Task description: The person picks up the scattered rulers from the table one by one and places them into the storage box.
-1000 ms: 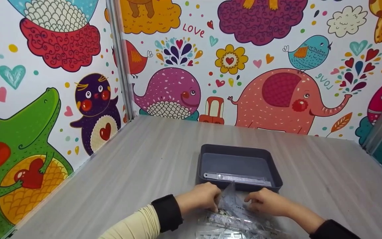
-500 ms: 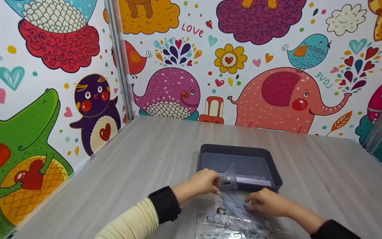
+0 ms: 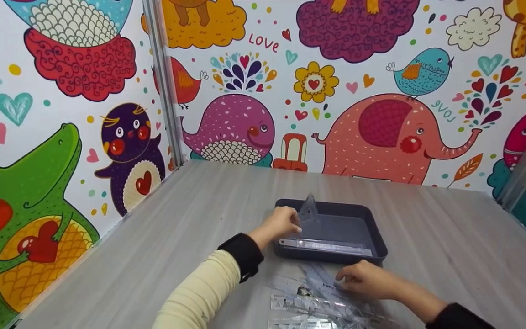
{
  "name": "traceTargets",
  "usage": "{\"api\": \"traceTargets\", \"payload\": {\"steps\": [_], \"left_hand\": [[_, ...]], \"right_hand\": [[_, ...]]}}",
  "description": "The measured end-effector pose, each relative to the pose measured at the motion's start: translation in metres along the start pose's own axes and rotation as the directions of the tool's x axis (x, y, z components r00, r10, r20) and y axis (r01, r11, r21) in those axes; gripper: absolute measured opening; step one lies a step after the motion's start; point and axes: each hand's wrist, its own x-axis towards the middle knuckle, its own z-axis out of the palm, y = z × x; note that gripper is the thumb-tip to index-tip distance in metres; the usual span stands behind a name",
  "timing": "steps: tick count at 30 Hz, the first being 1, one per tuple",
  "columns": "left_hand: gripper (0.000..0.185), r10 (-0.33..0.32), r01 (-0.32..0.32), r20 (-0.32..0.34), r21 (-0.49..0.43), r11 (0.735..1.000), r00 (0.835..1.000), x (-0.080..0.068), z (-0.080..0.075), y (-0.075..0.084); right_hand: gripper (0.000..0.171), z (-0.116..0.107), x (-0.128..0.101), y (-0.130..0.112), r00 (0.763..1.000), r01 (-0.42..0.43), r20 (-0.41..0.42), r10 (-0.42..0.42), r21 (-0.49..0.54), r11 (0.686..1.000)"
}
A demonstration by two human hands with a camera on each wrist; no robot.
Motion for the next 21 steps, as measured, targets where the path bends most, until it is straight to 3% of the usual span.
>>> {"api": "traceTargets", "payload": {"steps": [5,8,11,14,17,18,21], "left_hand": [[0.012,-0.084,0.079,0.040,0.116,0.990,0.996,0.009,0.002,0.004],[0.013,-0.140,0.124,0.069,0.204,0.971,0.988,0.018,0.010,0.003],[0.015,-0.167,0.142,0.056,0.308,0.941,0.984,0.027,0.025,-0.002],[0.017,-0.119,0.094,0.051,0.351,0.932,0.992,0.060,0.064,-0.044],[0.026,-0.156,0.115,0.077,0.384,0.916,0.985,0.074,0.080,-0.062],[0.027,-0.166,0.123,0.080,0.390,0.913,0.983,0.074,0.080,-0.064],[0.028,-0.231,0.180,0.059,0.456,0.872,0.971,0.037,0.050,-0.024]], "right_hand": [[0.012,0.001,-0.001,0.000,1.000,-0.008,-0.007,0.008,-0.010,1.000],[0.012,0.001,-0.001,0.000,1.000,-0.004,-0.013,0.004,-0.031,1.000],[0.012,0.001,-0.001,0.000,1.000,0.006,-0.022,-0.007,-0.048,0.999],[0.011,0.002,-0.001,0.000,1.000,0.013,-0.024,-0.014,-0.047,0.999],[0.011,0.002,-0.001,0.001,1.000,0.013,-0.020,-0.014,-0.045,0.999],[0.011,0.002,-0.001,0.001,1.000,0.013,-0.019,-0.014,-0.047,0.999],[0.012,0.002,-0.001,0.001,1.000,0.012,-0.018,-0.013,-0.054,0.998]]}}
